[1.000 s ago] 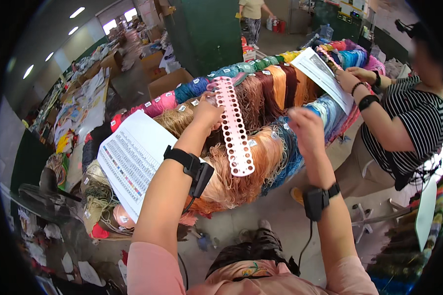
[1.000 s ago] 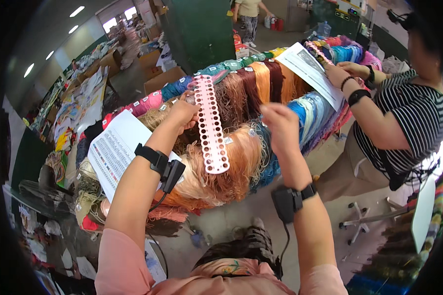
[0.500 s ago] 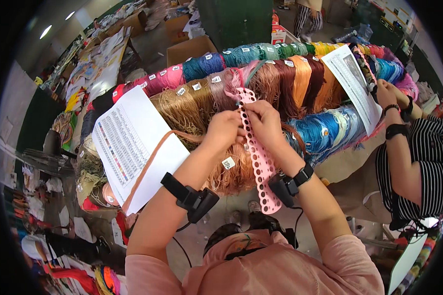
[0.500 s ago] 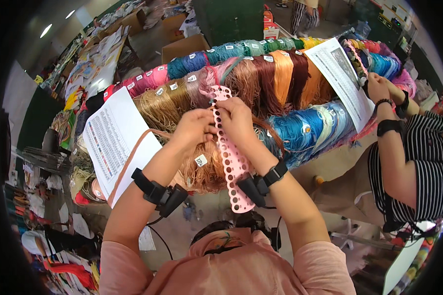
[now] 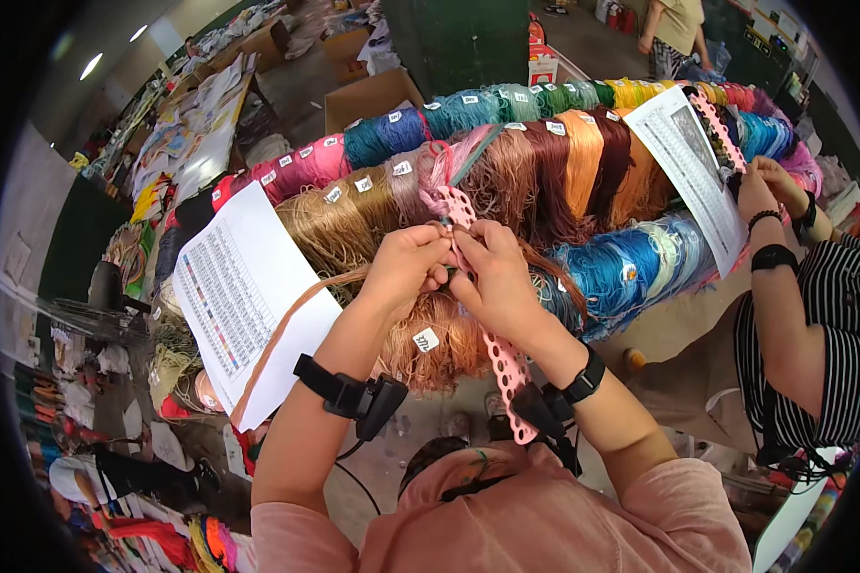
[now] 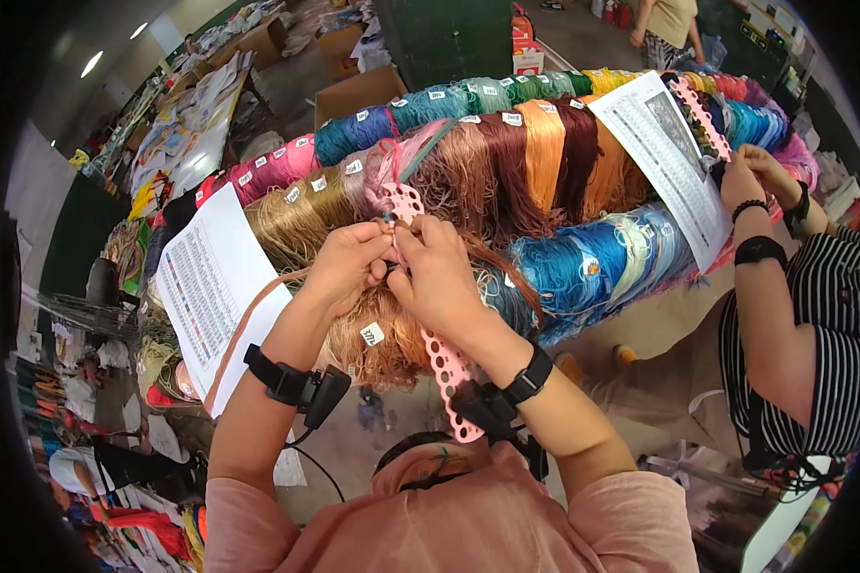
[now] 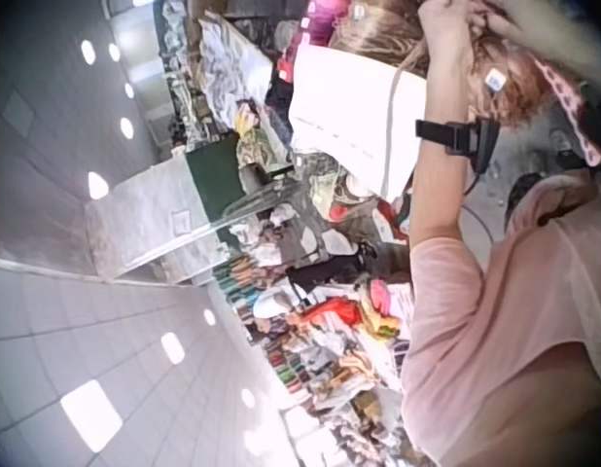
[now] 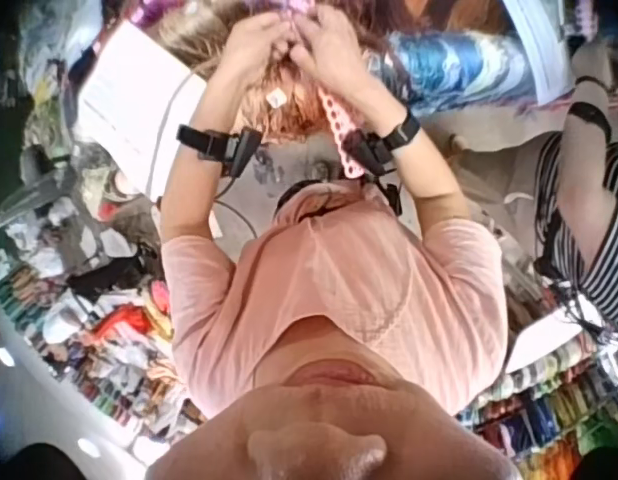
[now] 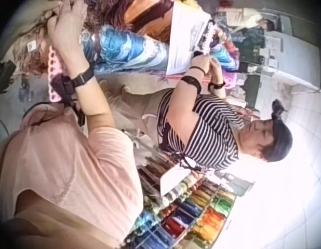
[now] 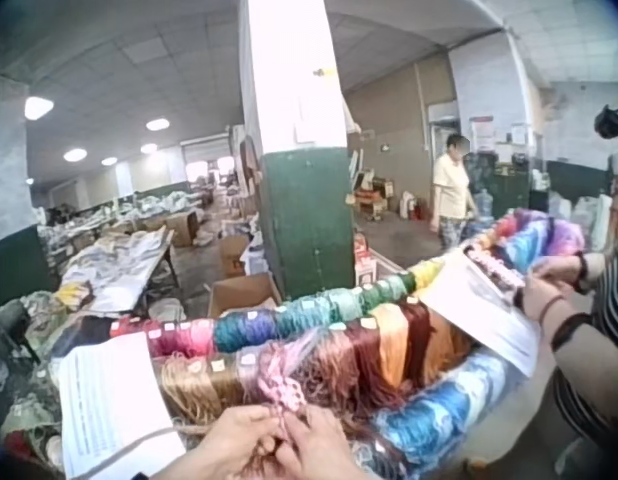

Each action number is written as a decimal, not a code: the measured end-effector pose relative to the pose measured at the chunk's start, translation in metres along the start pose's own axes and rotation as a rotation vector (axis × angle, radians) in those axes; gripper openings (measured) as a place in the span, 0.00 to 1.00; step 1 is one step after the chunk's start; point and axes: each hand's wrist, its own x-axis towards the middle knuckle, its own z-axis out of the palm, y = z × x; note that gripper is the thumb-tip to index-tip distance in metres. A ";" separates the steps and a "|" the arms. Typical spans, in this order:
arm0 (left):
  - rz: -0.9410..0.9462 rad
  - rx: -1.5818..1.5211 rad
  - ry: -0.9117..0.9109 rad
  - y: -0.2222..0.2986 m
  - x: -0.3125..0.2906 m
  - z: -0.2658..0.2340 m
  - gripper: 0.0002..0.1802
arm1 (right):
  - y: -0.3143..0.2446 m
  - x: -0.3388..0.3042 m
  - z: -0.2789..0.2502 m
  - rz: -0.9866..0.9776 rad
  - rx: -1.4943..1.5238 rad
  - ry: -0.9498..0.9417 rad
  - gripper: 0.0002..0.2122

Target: The person references a chart and selects strands of thread from a rack, looping them through a pink organizer. They walk to different racks to repeat the process, pulling more thread and tying it to the organizer.

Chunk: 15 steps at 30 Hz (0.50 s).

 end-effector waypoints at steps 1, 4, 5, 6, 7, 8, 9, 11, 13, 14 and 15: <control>-0.009 -0.015 0.009 0.000 -0.001 0.000 0.07 | 0.000 0.000 -0.001 0.009 0.062 0.004 0.17; 0.017 -0.059 0.012 -0.002 -0.002 -0.001 0.07 | -0.001 0.004 -0.006 0.050 0.160 0.045 0.14; 0.015 -0.057 0.008 -0.003 -0.002 0.001 0.07 | -0.001 0.005 -0.006 0.054 0.159 0.047 0.14; 0.021 -0.085 0.034 -0.002 -0.003 0.003 0.06 | -0.001 0.006 -0.007 0.083 0.225 0.072 0.13; 0.027 -0.113 0.059 -0.002 -0.003 0.005 0.06 | -0.001 0.007 -0.007 0.113 0.290 0.098 0.12; 0.024 -0.112 0.054 -0.002 -0.004 0.006 0.06 | -0.001 0.007 -0.007 0.117 0.288 0.101 0.12; 0.043 -0.107 0.081 -0.002 -0.004 0.007 0.05 | 0.000 0.007 -0.006 0.117 0.320 0.110 0.11; 0.058 -0.103 0.103 -0.005 -0.003 0.010 0.05 | 0.002 0.007 -0.003 0.121 0.350 0.121 0.11; 0.120 -0.055 0.168 -0.008 -0.002 0.012 0.05 | 0.003 0.005 0.000 0.104 0.366 0.128 0.12; 0.114 -0.054 0.163 -0.009 -0.001 0.013 0.05 | 0.003 0.005 0.001 0.111 0.364 0.130 0.12; 0.126 -0.057 0.174 -0.011 0.000 0.013 0.05 | 0.004 0.004 0.003 0.112 0.382 0.149 0.12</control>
